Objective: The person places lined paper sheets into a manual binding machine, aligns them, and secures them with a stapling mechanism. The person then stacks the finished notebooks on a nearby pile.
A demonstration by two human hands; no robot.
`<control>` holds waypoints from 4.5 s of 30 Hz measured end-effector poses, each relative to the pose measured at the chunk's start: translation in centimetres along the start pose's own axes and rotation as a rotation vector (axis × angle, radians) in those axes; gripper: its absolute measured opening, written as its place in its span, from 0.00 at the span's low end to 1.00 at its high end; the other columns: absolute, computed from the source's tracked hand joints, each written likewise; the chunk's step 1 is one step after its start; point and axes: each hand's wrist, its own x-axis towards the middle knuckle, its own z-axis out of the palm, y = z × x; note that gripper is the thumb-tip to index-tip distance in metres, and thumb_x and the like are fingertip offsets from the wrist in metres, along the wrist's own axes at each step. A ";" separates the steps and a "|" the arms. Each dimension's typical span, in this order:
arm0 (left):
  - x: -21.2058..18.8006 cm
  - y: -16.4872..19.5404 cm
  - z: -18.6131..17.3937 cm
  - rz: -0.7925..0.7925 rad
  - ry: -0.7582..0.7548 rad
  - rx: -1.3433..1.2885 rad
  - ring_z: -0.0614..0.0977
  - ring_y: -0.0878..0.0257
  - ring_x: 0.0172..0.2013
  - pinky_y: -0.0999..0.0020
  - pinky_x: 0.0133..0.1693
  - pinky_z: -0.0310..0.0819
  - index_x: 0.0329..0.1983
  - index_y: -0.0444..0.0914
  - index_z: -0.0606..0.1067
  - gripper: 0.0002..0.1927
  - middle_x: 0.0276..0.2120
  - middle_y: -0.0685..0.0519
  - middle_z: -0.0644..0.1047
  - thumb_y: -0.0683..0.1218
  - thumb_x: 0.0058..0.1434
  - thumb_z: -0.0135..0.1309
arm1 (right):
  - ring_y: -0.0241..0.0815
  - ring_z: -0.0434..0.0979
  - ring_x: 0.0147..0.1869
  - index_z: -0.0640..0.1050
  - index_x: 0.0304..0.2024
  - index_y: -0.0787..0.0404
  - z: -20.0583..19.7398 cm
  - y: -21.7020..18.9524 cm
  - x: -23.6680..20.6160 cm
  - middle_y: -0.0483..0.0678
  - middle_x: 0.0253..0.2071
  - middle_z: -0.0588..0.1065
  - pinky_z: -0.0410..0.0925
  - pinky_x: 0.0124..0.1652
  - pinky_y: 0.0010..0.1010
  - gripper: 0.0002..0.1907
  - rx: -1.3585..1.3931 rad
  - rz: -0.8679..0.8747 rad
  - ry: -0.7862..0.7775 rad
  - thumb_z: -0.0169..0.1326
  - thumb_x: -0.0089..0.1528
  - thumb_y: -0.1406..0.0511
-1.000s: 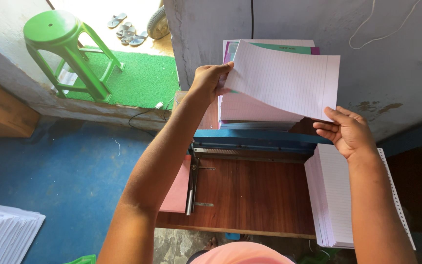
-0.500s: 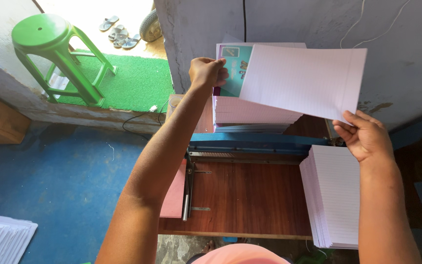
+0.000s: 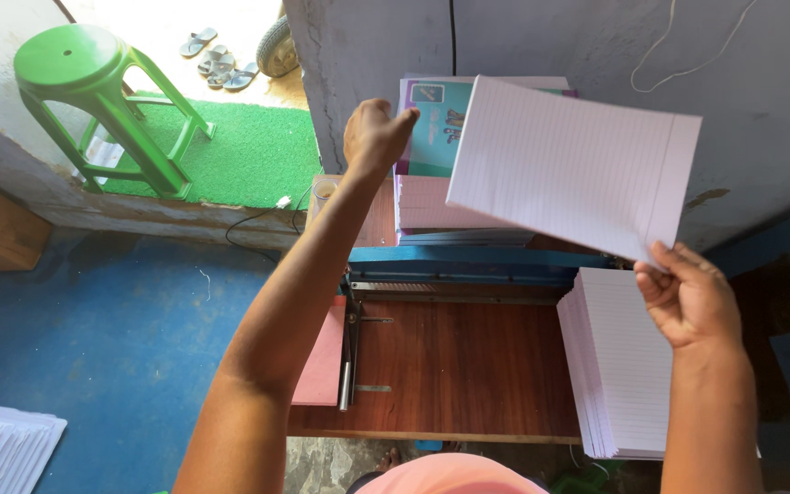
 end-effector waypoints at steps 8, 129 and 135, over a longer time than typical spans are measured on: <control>-6.2 -3.3 -3.1 0.077 0.144 -0.548 0.82 0.58 0.45 0.65 0.47 0.75 0.56 0.34 0.76 0.28 0.42 0.48 0.80 0.58 0.63 0.58 | 0.35 0.83 0.33 0.80 0.47 0.66 0.1 4.0 -3.3 0.51 0.33 0.80 0.78 0.35 0.20 0.08 0.011 0.114 -0.052 0.59 0.66 0.69; -38.1 -16.1 5.8 -1.324 -0.099 -1.425 0.55 0.44 0.74 0.45 0.70 0.55 0.74 0.29 0.51 0.44 0.74 0.35 0.53 0.45 0.57 0.56 | 0.43 0.82 0.40 0.65 0.71 0.55 0.1 22.9 -7.9 0.52 0.42 0.78 0.76 0.41 0.34 0.45 -1.020 0.111 -0.390 0.63 0.50 0.70; -37.9 -16.0 5.6 -1.338 -0.093 -1.416 0.55 0.45 0.75 0.46 0.70 0.54 0.75 0.30 0.50 0.45 0.74 0.36 0.53 0.45 0.57 0.56 | 0.42 0.82 0.40 0.64 0.71 0.54 0.6 22.5 -8.2 0.50 0.43 0.78 0.75 0.43 0.35 0.45 -0.992 0.146 -0.392 0.62 0.51 0.70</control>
